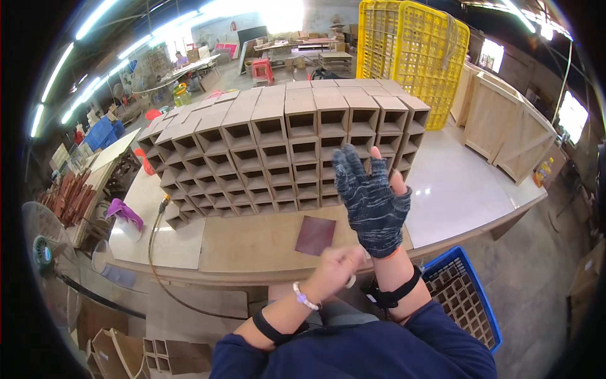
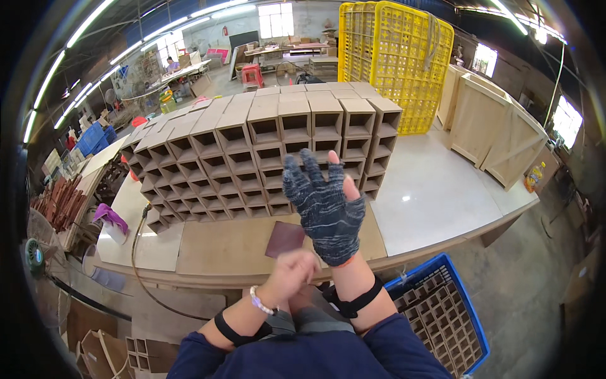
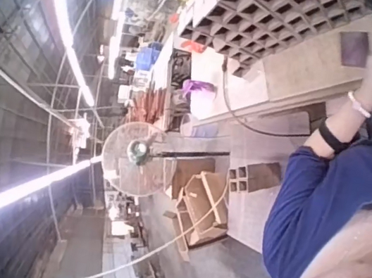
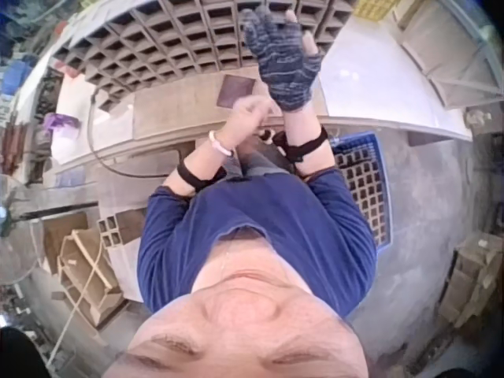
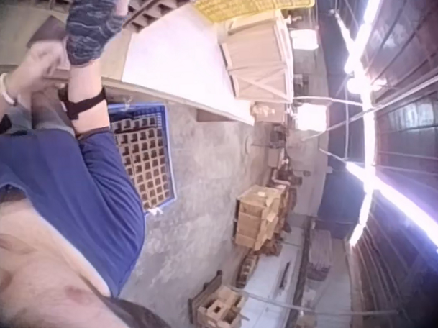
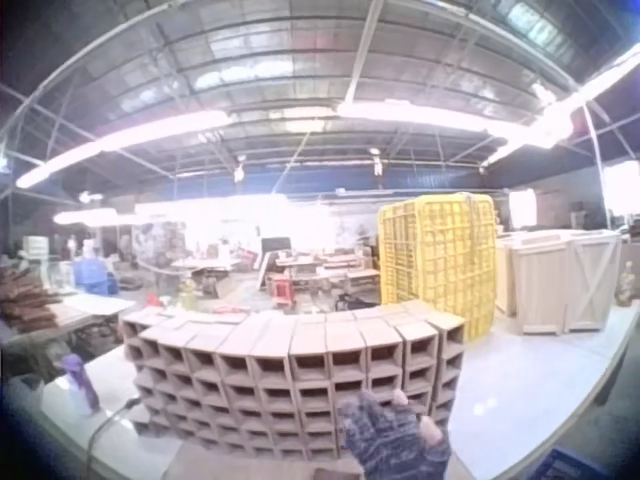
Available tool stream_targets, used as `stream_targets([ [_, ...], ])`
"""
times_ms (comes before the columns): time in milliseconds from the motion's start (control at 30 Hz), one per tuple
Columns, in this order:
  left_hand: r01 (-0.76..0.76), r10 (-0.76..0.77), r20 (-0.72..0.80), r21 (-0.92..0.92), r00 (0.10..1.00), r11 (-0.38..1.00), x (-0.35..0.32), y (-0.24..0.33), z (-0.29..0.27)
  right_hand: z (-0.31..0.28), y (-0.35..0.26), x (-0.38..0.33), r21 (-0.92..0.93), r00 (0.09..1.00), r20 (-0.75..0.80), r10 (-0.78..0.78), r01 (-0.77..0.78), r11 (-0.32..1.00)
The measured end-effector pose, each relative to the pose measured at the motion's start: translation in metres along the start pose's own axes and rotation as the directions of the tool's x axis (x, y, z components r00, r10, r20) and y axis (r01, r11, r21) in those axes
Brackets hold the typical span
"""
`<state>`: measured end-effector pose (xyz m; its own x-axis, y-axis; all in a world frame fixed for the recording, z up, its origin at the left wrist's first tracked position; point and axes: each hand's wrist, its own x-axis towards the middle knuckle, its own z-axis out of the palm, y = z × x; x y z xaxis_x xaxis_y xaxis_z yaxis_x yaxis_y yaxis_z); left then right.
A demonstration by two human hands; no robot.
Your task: The person is sanding individual wooden blocks using sandpaper and then placing them into a larger wooden grid structure.
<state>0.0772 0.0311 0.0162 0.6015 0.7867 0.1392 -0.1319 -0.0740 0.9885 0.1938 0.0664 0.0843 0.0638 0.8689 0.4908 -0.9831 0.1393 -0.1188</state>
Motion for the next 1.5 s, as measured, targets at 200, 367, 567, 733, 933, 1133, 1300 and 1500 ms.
stream_targets([
  [200,0.214,-0.161,0.145,-0.522,0.976,0.826,0.023,-0.005,-0.003,0.019,0.009,-0.012,0.114,0.993,0.057,0.102,-0.108,0.988],
  [367,0.291,-0.132,0.279,-0.665,0.951,0.688,0.023,0.004,-0.014,0.000,0.005,-0.018,0.106,0.979,0.154,0.136,-0.153,0.982],
  [567,0.330,-0.156,0.341,-0.544,0.927,0.771,0.024,0.026,-0.025,0.005,0.010,-0.024,0.143,0.942,0.177,0.284,-0.310,0.940],
  [733,-0.144,0.136,0.287,0.007,0.948,0.990,0.026,0.026,-0.005,0.025,0.019,-0.021,-0.042,0.947,0.183,0.265,-0.262,0.964],
  [933,0.260,-0.270,0.331,0.074,0.904,0.963,0.023,0.029,0.000,0.016,0.014,-0.028,-0.377,0.975,0.054,0.215,-0.180,0.909],
  [1133,0.198,-0.209,0.010,0.274,0.978,0.941,0.020,0.007,0.005,-0.007,-0.004,-0.003,-0.875,0.811,0.477,-0.340,0.403,-0.268],
  [1300,-0.280,0.406,0.000,0.724,0.914,0.630,0.004,0.035,0.019,-0.015,-0.016,0.003,-0.542,0.643,0.717,-0.270,0.270,-0.796],
  [1500,-0.492,0.686,0.144,0.800,0.713,0.343,0.018,0.009,0.016,-0.023,-0.011,-0.002,-0.597,0.692,0.652,-0.308,0.219,-0.772],
])
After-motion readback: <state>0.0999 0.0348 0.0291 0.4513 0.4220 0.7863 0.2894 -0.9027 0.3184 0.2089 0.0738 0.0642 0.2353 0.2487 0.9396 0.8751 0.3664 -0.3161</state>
